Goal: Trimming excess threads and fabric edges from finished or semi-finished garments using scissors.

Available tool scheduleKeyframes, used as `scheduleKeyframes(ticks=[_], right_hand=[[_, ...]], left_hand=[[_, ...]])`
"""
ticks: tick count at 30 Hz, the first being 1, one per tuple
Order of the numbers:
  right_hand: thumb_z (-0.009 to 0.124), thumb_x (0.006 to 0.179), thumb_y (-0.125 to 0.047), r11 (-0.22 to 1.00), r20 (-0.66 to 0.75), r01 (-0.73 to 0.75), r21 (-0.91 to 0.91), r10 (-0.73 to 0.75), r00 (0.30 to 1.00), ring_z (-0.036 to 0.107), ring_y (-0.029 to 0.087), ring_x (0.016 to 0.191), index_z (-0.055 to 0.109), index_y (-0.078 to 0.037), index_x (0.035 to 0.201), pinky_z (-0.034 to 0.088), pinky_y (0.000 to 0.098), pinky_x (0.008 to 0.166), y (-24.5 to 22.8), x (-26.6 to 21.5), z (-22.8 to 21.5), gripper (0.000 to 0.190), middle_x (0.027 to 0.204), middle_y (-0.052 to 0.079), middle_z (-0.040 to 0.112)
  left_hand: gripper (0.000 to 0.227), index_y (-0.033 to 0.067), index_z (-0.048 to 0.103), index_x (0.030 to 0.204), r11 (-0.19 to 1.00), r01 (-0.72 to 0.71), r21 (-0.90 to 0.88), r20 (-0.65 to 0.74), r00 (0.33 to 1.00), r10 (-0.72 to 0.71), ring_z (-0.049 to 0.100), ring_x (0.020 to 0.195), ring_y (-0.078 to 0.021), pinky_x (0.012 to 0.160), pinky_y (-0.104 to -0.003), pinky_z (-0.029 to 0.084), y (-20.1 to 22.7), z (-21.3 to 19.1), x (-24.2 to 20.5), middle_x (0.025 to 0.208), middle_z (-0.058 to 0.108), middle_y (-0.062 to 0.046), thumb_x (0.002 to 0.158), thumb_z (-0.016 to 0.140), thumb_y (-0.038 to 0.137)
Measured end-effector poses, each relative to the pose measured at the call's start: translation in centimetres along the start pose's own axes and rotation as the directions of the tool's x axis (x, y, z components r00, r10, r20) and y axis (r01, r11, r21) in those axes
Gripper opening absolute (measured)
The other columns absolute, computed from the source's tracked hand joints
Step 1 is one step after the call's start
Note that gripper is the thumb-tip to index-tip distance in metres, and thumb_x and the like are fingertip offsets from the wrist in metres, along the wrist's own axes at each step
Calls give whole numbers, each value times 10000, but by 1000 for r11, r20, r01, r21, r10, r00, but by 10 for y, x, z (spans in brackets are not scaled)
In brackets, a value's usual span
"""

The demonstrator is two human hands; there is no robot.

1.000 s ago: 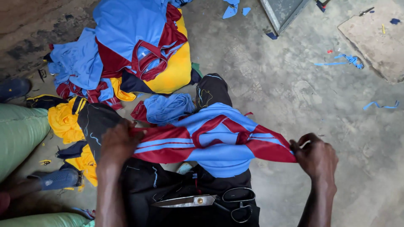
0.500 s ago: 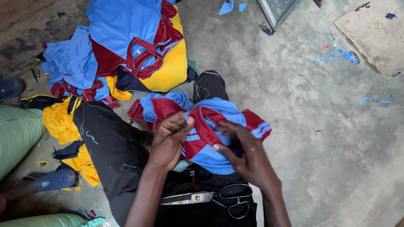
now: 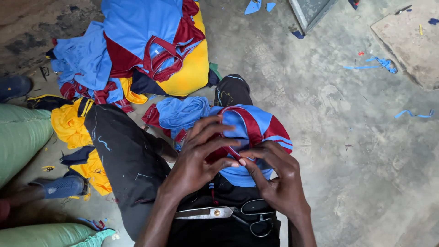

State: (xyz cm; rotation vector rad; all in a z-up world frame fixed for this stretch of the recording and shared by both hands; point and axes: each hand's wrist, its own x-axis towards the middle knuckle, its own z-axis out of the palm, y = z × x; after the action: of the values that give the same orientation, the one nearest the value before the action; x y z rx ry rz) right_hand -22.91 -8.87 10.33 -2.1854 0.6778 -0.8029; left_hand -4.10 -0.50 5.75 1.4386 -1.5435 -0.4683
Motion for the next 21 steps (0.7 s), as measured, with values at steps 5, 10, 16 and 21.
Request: scheduleKeyframes(ticks=[5, 10, 16, 21], right_hand=[[727, 944, -206, 980, 168, 76, -184, -45, 985, 611, 183, 730, 715, -103, 942, 418, 352, 817, 0, -3, -15, 104, 835, 0, 713], [852, 757, -100, 976, 121, -189, 106, 176, 977, 633, 119, 677, 727, -117, 738, 537, 273, 675, -12, -14, -45, 128, 555, -31, 637], [721, 704, -769, 716, 303, -379, -586, 628, 717, 661, 397, 1055, 411, -209, 1441, 550, 568, 733, 30, -7, -24, 976, 1165, 120, 663], [843, 704, -434, 843, 518, -518, -147, 512, 685, 672, 181, 1204, 501, -243, 1497, 549, 387, 979, 69, -23, -50, 884, 1539, -28, 590]], left_hand=[[224, 125, 754, 937, 985, -58, 164, 141, 989, 35, 580, 1146, -296, 892, -471, 425, -7, -10, -3, 958, 676, -63, 981, 688, 335], [132, 153, 828, 930, 940, 98, -325, 313, 950, 9, 661, 1103, -195, 879, -343, 553, 26, -18, -14, 864, 779, 16, 930, 784, 277], [599, 190, 614, 1417, 936, 171, -308, 261, 961, -89, 508, 1465, -285, 1174, -466, 455, 23, -13, -24, 1530, 522, -102, 887, 802, 396], [1326, 200, 160, 1677, 899, 427, 102, 482, 769, -420, 29, 1640, -381, 1228, -599, 229, -29, 3, -58, 1782, 41, -102, 680, 1022, 352]])
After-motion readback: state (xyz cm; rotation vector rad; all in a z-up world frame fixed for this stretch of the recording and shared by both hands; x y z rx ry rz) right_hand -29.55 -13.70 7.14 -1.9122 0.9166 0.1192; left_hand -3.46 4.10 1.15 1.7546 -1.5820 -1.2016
